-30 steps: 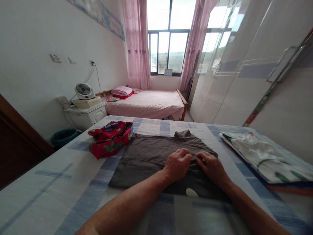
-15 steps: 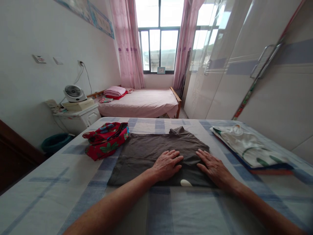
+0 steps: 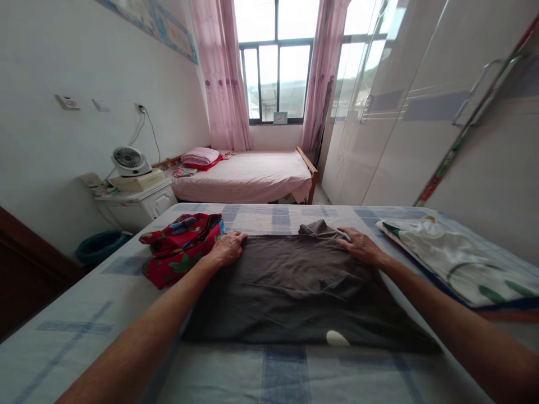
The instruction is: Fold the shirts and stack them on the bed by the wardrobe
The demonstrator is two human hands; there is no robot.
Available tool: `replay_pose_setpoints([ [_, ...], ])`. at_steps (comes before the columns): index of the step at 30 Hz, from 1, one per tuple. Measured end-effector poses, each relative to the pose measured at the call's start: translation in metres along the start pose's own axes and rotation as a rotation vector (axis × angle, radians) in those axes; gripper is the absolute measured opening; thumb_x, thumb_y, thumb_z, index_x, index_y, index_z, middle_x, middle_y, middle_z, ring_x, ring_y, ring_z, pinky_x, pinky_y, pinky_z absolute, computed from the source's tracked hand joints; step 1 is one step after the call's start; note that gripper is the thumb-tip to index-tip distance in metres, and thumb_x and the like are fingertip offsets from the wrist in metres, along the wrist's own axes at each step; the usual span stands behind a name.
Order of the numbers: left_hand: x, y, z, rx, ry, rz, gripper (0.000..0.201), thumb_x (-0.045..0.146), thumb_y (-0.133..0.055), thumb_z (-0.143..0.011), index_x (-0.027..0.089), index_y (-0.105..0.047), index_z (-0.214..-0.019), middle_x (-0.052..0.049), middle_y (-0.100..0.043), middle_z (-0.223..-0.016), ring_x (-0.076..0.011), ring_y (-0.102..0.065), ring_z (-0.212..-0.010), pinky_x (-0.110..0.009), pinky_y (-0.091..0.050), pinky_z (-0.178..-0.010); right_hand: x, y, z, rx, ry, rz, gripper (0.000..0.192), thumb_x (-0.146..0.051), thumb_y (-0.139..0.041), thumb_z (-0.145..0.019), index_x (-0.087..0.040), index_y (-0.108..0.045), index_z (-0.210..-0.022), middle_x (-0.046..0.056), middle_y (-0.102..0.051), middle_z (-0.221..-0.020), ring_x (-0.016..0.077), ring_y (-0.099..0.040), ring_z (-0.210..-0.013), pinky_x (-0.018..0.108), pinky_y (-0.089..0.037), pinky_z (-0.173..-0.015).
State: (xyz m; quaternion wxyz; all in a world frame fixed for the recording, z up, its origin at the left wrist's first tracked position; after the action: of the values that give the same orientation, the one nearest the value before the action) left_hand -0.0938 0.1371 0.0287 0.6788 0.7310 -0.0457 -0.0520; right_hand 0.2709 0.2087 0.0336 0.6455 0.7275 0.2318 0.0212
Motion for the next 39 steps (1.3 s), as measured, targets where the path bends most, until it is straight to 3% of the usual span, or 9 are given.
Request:
replay_pose_setpoints([
  [5, -0.015, 0.005, -0.004, 0.017, 0.027, -0.035, 0.046, 0.015, -0.048, -0.073, 0.018, -0.056, -0.117, -0.01, -0.061, -0.111, -0.0238, -0.056, -0.105, -0.033, -0.045, -0.087, -0.005, -0.023, -0.046, 0.021, -0.134, 0.04, 0.05, -0.031, -0.05, -0.076, -0.007, -0.055, -0.12, 0.02, -0.057, -0.122, 0.028, -0.053, -0.112, 0.036, -0.041, -0.092],
  [9, -0.012, 0.015, -0.007, 0.037, -0.005, -0.071, 0.026, 0.015, -0.05, -0.071, 0.017, -0.065, -0.092, -0.009, -0.063, -0.091, -0.0244, -0.056, -0.097, -0.032, -0.045, -0.084, -0.011, -0.014, -0.053, 0.024, -0.185, 0.022, 0.031, -0.029, -0.05, -0.073, -0.016, -0.064, -0.097, 0.011, -0.069, -0.095, 0.0233, -0.063, -0.089, 0.03, -0.046, -0.076],
  [12, -0.006, 0.029, 0.003, 0.184, -0.1, -0.095, 0.017, 0.014, -0.048, -0.074, 0.017, -0.063, -0.082, -0.008, -0.06, -0.086, -0.0241, -0.053, -0.093, -0.034, -0.044, -0.084, -0.015, 0.017, -0.032, 0.171, -0.14, -0.057, 0.029, -0.029, -0.046, -0.075, -0.019, -0.06, -0.099, 0.007, -0.068, -0.095, 0.0199, -0.062, -0.086, 0.028, -0.045, -0.075],
  [16, -0.003, 0.044, 0.045, 0.409, -0.216, -0.082, 0.016, 0.013, -0.044, -0.08, 0.017, -0.057, -0.089, -0.008, -0.057, -0.093, -0.0231, -0.051, -0.095, -0.035, -0.044, -0.086, -0.017, 0.058, 0.032, 0.44, 0.048, -0.16, 0.016, -0.029, -0.048, -0.073, -0.021, -0.055, -0.086, 0.005, -0.063, -0.086, 0.0192, -0.061, -0.075, 0.031, -0.047, -0.07],
  [19, -0.004, 0.039, 0.082, 0.425, -0.281, -0.049, 0.017, 0.01, -0.043, -0.08, 0.017, -0.055, -0.09, -0.008, -0.056, -0.101, -0.0215, -0.051, -0.097, -0.034, -0.044, -0.087, -0.014, 0.053, 0.083, 0.353, 0.208, -0.103, 0.012, -0.024, -0.047, -0.074, -0.022, -0.053, -0.083, 0.005, -0.061, -0.087, 0.0206, -0.06, -0.08, 0.034, -0.047, -0.073],
  [23, -0.008, 0.019, 0.111, 0.391, -0.256, -0.021, 0.019, 0.006, -0.045, -0.076, 0.017, -0.054, -0.089, -0.009, -0.057, -0.103, -0.0218, -0.052, -0.096, -0.035, -0.045, -0.086, -0.008, 0.017, 0.127, 0.133, 0.293, -0.049, 0.028, -0.016, -0.046, -0.073, -0.021, -0.056, -0.098, 0.007, -0.061, -0.103, 0.0213, -0.058, -0.097, 0.036, -0.046, -0.085],
  [28, -0.008, 0.017, 0.116, 0.424, -0.167, -0.002, 0.02, 0.008, -0.047, -0.076, 0.018, -0.055, -0.09, -0.008, -0.059, -0.101, -0.0223, -0.054, -0.096, -0.036, -0.045, -0.084, -0.013, 0.005, 0.137, 0.19, 0.325, 0.019, 0.036, -0.017, -0.049, -0.074, -0.023, -0.056, -0.108, 0.007, -0.059, -0.114, 0.0226, -0.054, -0.109, 0.04, -0.043, -0.092],
  [36, -0.001, 0.028, 0.125, 0.445, -0.131, -0.015, 0.018, 0.012, -0.047, -0.079, 0.018, -0.058, -0.092, -0.007, -0.059, -0.092, -0.0218, -0.055, -0.09, -0.036, -0.045, -0.083, -0.007, 0.041, 0.129, 0.44, 0.287, -0.058, 0.015, -0.024, -0.047, -0.079, -0.021, -0.058, -0.088, 0.007, -0.064, -0.096, 0.0231, -0.059, -0.096, 0.04, -0.046, -0.085],
  [39, -0.003, 0.021, 0.131, 0.389, -0.134, -0.011, 0.021, 0.009, -0.046, -0.078, 0.018, -0.061, -0.091, -0.008, -0.06, -0.093, -0.0221, -0.055, -0.09, -0.038, -0.046, -0.084, 0.001, 0.036, 0.135, 0.332, 0.324, -0.086, 0.015, -0.021, -0.047, -0.077, -0.022, -0.058, -0.087, 0.006, -0.064, -0.098, 0.0222, -0.059, -0.097, 0.039, -0.046, -0.086],
])
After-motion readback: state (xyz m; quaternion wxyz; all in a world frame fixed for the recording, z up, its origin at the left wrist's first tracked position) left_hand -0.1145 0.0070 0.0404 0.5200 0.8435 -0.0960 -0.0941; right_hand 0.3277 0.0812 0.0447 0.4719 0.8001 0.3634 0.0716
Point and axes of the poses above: each hand's wrist, its own z-axis away from the middle knuckle, its own y-axis out of the back of the hand, x = y × z, the point moved 5 cm from there along -z, towards the middle knuckle
